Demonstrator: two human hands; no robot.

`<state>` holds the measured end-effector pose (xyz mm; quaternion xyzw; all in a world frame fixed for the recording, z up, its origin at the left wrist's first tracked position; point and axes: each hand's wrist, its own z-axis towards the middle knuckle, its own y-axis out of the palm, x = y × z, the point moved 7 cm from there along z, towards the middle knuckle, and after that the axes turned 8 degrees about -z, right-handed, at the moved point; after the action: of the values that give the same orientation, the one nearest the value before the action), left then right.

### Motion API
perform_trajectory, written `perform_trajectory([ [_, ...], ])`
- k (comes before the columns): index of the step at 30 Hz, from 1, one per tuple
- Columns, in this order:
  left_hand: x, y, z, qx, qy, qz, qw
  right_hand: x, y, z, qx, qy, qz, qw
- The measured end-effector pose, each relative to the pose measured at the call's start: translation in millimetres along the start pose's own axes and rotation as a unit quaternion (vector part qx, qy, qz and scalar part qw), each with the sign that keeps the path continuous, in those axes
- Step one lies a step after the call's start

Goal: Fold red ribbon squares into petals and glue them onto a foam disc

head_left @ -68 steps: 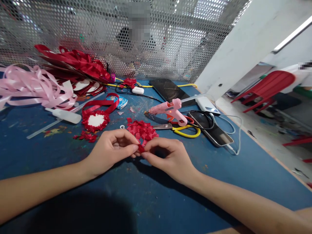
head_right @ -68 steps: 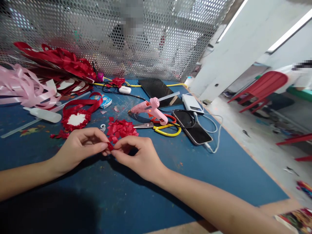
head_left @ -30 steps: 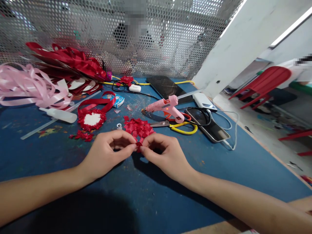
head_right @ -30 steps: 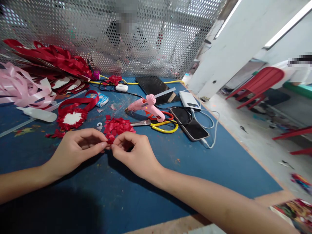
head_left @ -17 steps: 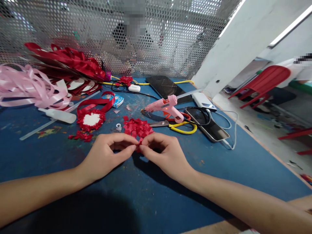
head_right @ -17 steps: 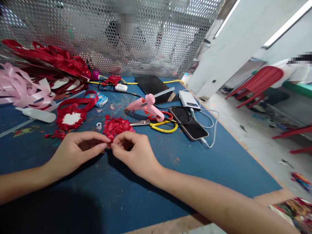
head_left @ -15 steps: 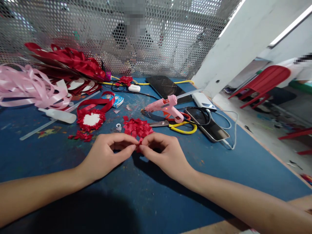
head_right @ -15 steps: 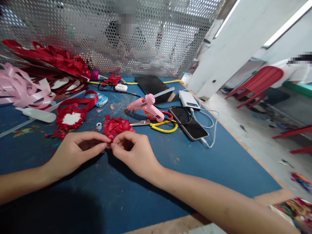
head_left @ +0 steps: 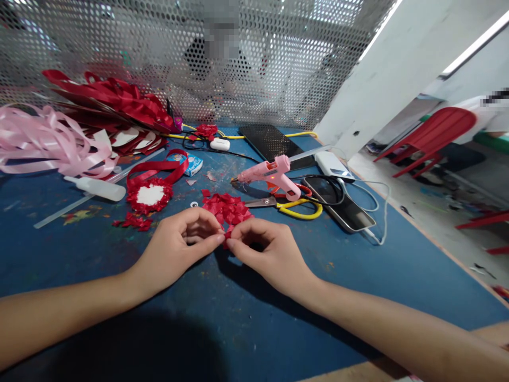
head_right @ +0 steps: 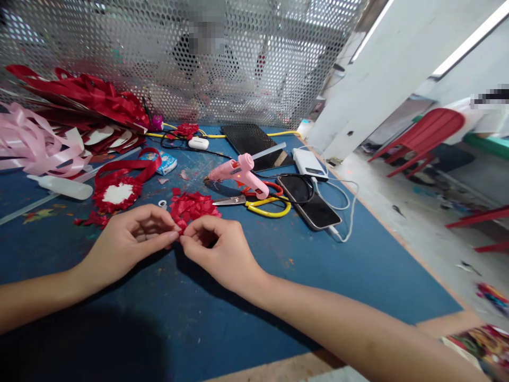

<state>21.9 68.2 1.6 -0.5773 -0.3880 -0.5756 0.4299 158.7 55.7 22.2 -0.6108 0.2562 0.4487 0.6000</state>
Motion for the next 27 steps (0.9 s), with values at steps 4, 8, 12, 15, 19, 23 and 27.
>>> perform_trajectory([
  [4,-1.5,2.1,0.4,-0.016,-0.015,-0.034,0.999,-0.2,0.1,-0.5,-0.002,-0.004,0.005,1.0],
  [8,0.8,1.2,0.3,-0.008,-0.006,-0.029,1.0,0.3,-0.7,-0.6,0.003,-0.002,-0.004,1.0],
  [12,2.8,0.1,0.4,-0.001,0.002,0.0,1.0,0.4,-1.1,0.0,0.006,-0.002,-0.009,1.0],
  [15,4.1,-1.9,0.0,0.01,0.009,0.02,1.0,1.1,-0.6,-0.4,0.005,0.001,-0.003,1.0],
  [19,6.2,-3.6,-1.2,0.021,0.022,0.029,0.999,1.7,0.6,-1.1,0.003,0.003,0.016,1.0],
  [23,7.6,-2.9,-2.8,0.024,0.032,0.046,0.998,0.8,0.3,-0.6,0.003,-0.002,0.022,1.0],
  [27,8.1,-0.6,-3.8,0.013,0.043,0.057,0.997,0.2,0.2,-0.3,-0.002,-0.005,0.019,1.0],
])
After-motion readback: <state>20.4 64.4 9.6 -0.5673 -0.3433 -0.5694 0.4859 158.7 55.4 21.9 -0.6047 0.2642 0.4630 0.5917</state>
